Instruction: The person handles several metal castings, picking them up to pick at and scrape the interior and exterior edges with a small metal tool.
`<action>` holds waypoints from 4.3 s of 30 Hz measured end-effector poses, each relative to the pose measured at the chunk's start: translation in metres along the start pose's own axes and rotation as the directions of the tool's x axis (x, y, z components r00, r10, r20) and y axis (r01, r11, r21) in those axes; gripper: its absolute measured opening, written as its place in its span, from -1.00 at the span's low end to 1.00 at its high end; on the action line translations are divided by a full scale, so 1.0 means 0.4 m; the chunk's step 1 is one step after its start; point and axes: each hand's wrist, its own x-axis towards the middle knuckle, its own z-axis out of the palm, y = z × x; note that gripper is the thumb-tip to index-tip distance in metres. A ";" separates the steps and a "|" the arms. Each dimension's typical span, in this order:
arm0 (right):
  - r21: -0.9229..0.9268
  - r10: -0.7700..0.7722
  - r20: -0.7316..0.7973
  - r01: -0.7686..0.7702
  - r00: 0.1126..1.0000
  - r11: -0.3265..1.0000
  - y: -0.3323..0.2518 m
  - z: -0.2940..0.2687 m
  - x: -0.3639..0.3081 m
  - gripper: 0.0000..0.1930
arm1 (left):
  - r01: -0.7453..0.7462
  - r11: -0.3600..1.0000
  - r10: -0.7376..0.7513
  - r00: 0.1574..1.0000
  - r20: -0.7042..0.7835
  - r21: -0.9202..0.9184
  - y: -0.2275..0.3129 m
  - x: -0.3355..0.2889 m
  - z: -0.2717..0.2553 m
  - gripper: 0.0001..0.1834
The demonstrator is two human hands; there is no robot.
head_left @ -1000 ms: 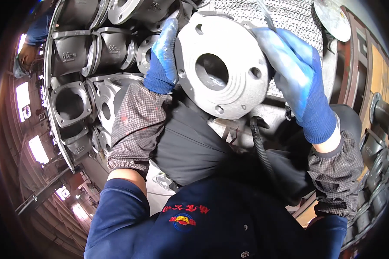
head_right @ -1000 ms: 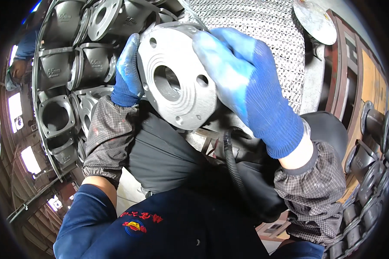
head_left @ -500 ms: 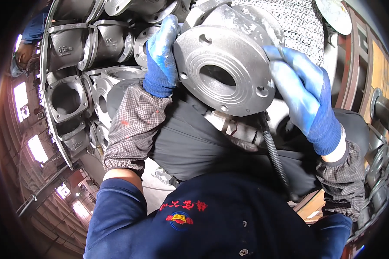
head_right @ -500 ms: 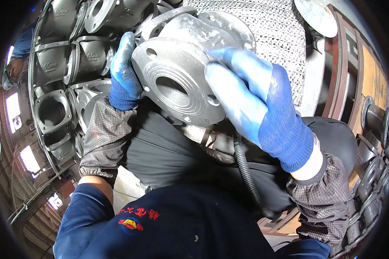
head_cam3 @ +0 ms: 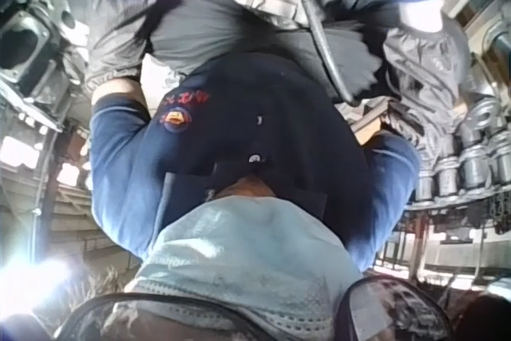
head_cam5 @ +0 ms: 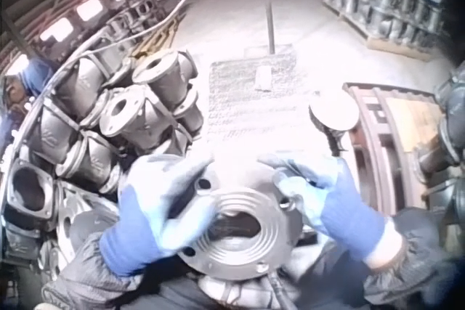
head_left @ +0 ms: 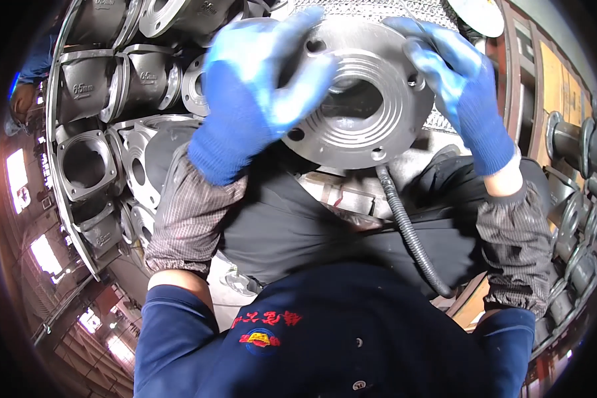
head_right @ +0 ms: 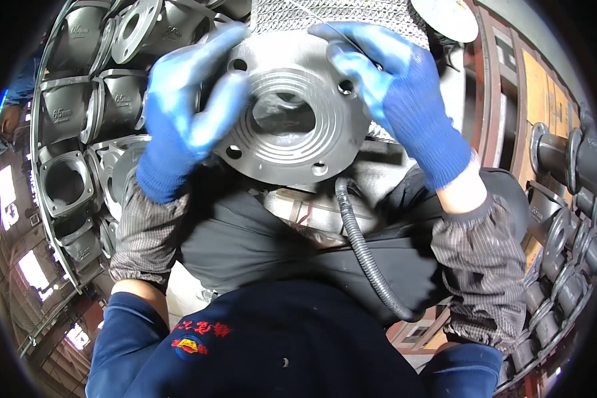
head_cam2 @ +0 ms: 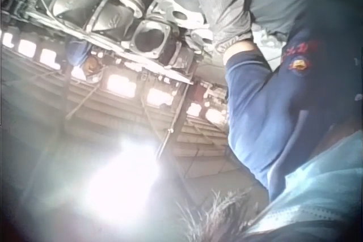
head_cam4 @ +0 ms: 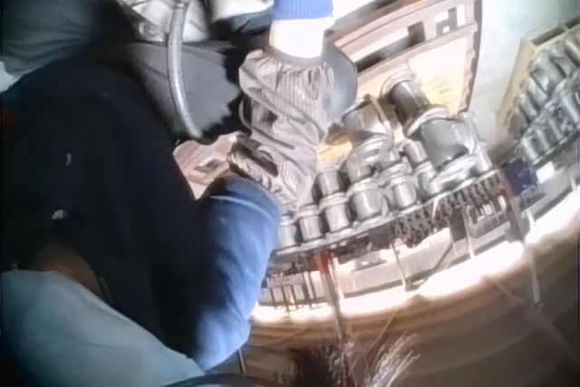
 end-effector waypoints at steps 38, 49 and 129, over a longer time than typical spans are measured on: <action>-0.045 0.083 -0.155 -0.091 0.984 0.995 0.128 0.005 -0.007 -0.61 | 0.677 0.587 -0.444 0.728 0.523 -0.445 0.111 -0.022 0.032 -0.62; 0.062 0.738 -0.178 -0.742 0.650 0.668 0.302 -0.265 -0.036 -0.63 | 0.604 0.462 -0.412 0.794 0.447 -0.649 0.114 -0.001 0.047 -0.69; -0.876 0.497 0.481 0.366 0.723 0.315 -0.169 -0.042 -0.075 -0.88 | 0.489 0.574 -0.468 0.854 0.228 -0.657 0.158 0.029 0.102 -0.56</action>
